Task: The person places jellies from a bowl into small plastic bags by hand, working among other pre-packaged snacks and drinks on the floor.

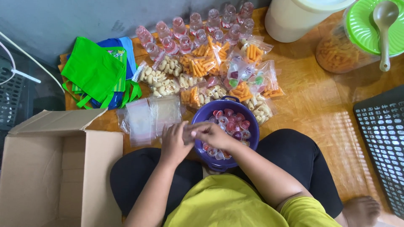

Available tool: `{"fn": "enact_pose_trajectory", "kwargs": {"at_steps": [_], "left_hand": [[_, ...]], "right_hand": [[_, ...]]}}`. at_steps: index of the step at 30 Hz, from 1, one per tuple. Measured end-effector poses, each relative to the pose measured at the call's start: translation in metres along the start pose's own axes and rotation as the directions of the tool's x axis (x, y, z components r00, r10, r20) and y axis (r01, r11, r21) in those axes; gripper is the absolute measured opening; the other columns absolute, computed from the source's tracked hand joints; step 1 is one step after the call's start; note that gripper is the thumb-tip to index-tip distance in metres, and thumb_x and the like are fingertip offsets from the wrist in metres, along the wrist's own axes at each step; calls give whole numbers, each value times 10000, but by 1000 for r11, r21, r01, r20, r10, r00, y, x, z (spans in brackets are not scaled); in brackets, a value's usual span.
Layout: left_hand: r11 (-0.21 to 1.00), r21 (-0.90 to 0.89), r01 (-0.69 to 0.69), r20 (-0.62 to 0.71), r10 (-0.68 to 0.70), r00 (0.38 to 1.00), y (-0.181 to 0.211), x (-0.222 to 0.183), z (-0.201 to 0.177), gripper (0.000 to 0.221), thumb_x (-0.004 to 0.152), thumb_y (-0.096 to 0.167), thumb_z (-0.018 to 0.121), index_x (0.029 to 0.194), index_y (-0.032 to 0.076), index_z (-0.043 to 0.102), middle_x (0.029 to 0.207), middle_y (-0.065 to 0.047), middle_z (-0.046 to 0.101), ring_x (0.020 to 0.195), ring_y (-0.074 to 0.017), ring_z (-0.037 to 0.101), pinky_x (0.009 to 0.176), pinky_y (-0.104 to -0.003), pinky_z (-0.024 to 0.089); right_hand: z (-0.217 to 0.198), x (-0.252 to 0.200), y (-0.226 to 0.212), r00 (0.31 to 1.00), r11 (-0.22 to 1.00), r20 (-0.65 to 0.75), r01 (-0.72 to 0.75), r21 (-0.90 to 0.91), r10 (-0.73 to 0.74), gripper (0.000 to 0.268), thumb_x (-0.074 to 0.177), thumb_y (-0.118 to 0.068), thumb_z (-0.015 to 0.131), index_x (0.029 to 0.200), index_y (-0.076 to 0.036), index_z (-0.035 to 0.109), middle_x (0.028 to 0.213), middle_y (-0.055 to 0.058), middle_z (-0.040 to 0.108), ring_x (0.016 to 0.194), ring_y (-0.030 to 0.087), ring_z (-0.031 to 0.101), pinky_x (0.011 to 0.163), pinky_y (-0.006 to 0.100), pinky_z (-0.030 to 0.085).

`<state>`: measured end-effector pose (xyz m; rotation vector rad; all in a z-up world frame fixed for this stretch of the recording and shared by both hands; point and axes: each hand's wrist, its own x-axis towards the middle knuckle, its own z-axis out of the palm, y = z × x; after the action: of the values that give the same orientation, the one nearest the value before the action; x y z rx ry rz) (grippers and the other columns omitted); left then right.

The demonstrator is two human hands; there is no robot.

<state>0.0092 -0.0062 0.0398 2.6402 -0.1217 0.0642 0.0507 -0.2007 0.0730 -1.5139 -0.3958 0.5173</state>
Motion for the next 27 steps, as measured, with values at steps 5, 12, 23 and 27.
{"fn": "enact_pose_trajectory", "kwargs": {"at_steps": [5,12,23,27], "left_hand": [[967,-220,128,60,-118,991,-8,2,-11,675,770,277,818,1389,184,567,1146,-133,660,1075,-386,672,1003,-577,489],[964,-227,141,102,-120,987,-32,4,16,694,686,194,832,1336,169,589,1116,-114,699,1082,-376,675,986,-511,522],[966,-253,51,47,-41,998,-21,1,18,697,587,202,845,1228,121,584,1028,-165,672,999,-421,678,924,-513,532],[949,-312,42,75,-20,997,-21,2,22,665,557,169,844,1175,106,608,986,-163,669,996,-423,663,922,-510,519]], "right_hand": [[-19,15,47,985,904,-151,-140,-404,85,293,890,-235,739,1157,-114,736,1022,164,766,979,361,738,807,484,583],[19,20,135,975,387,-26,-112,-915,219,288,856,-231,677,1104,-86,652,904,122,739,828,340,759,713,430,625],[-17,17,39,969,902,-219,8,-432,-114,271,804,-238,837,979,-137,656,950,115,757,1000,389,700,855,504,546],[-7,10,19,942,854,-11,299,-425,-335,134,962,-191,693,904,-82,745,987,146,780,987,417,695,861,517,528]]}}
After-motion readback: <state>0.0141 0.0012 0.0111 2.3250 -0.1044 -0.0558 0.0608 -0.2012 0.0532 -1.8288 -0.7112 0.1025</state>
